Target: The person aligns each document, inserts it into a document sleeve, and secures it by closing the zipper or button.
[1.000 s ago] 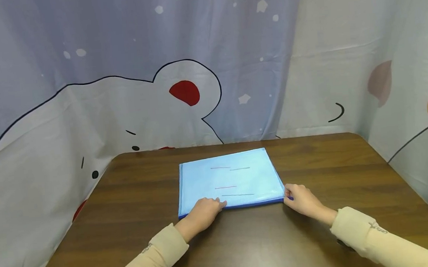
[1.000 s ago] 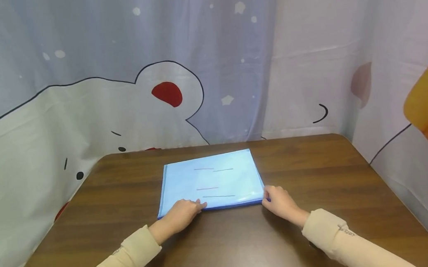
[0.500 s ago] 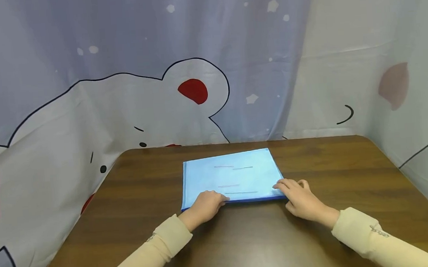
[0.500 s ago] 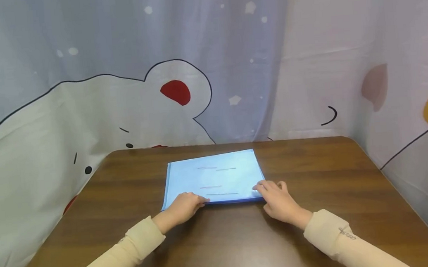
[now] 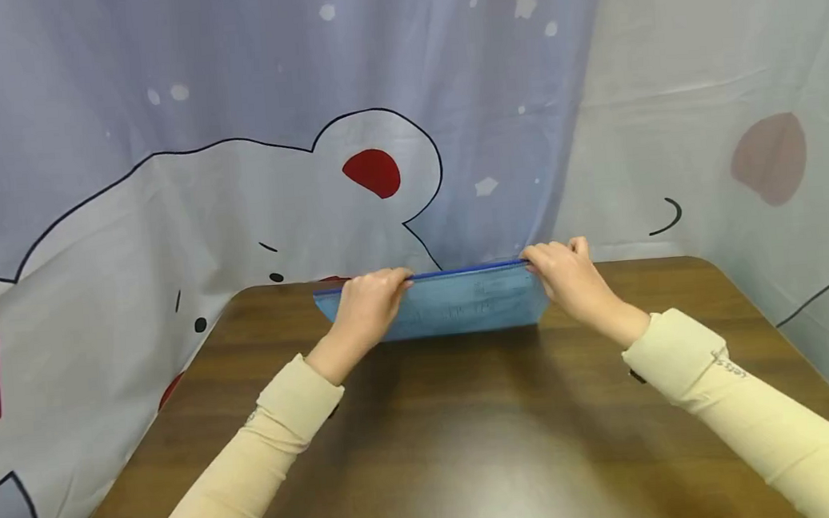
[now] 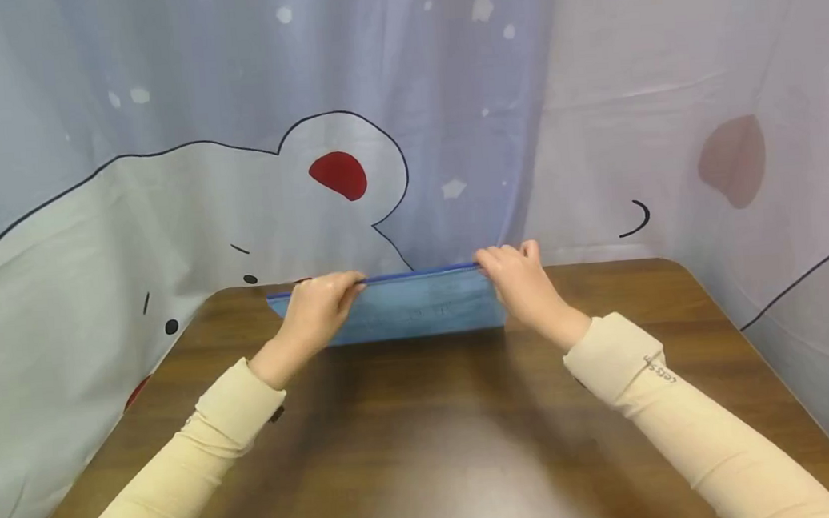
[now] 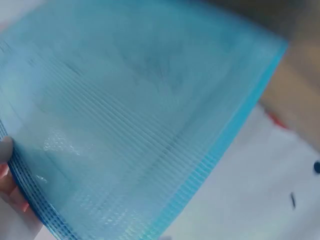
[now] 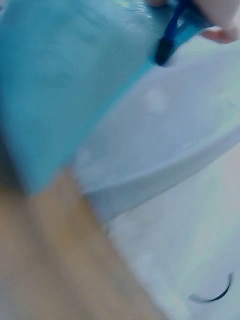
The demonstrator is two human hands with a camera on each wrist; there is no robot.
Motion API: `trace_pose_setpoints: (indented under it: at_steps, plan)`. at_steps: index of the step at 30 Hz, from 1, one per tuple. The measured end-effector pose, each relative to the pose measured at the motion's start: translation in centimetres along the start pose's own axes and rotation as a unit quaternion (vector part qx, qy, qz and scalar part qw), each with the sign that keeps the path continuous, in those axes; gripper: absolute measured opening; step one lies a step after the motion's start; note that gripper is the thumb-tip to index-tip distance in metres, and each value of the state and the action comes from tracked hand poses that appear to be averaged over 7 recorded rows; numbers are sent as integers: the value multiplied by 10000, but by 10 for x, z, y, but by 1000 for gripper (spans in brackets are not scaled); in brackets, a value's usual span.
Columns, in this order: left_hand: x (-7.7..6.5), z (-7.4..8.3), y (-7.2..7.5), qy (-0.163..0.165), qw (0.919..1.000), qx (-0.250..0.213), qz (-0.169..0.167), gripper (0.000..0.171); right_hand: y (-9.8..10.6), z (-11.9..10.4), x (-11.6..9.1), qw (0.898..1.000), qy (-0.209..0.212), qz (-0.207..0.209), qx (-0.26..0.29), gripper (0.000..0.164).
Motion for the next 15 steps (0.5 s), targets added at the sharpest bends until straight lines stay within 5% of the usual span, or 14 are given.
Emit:
trace_pose_setpoints:
  at_steps: [2,4,7,10,15]
  plan:
    - [14,-7,8,227,9992,-310,-128,16,9,6,15,9984,-188,-432,324,15]
    - [23,-17,0,553,9944,-667,-608,20,9,12,23,9920,-384,-982,687,18]
    - [26,-32,-32,1035,9735,-1311,-1562,26,-7,21,23,9738,-548,-1878,1159,21]
    - [19,-41,-71,1186,9482,-1791,-2340,30,-36,29,10,9495,-465,-2623,1661,21]
    - [4,-43,-128,1184,9174,-2222,-3082,38,-86,45,-25,9093,-301,-3237,2598,16]
Point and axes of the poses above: each hand's wrist, its own x-axis towards the middle knuckle, its own y-axis out of the back of the hand, z = x × y, the point moved 10 cm from there along x, towards the middle knuckle, and after that the axes turned 6 degrees about y, right-handed, at the moved point
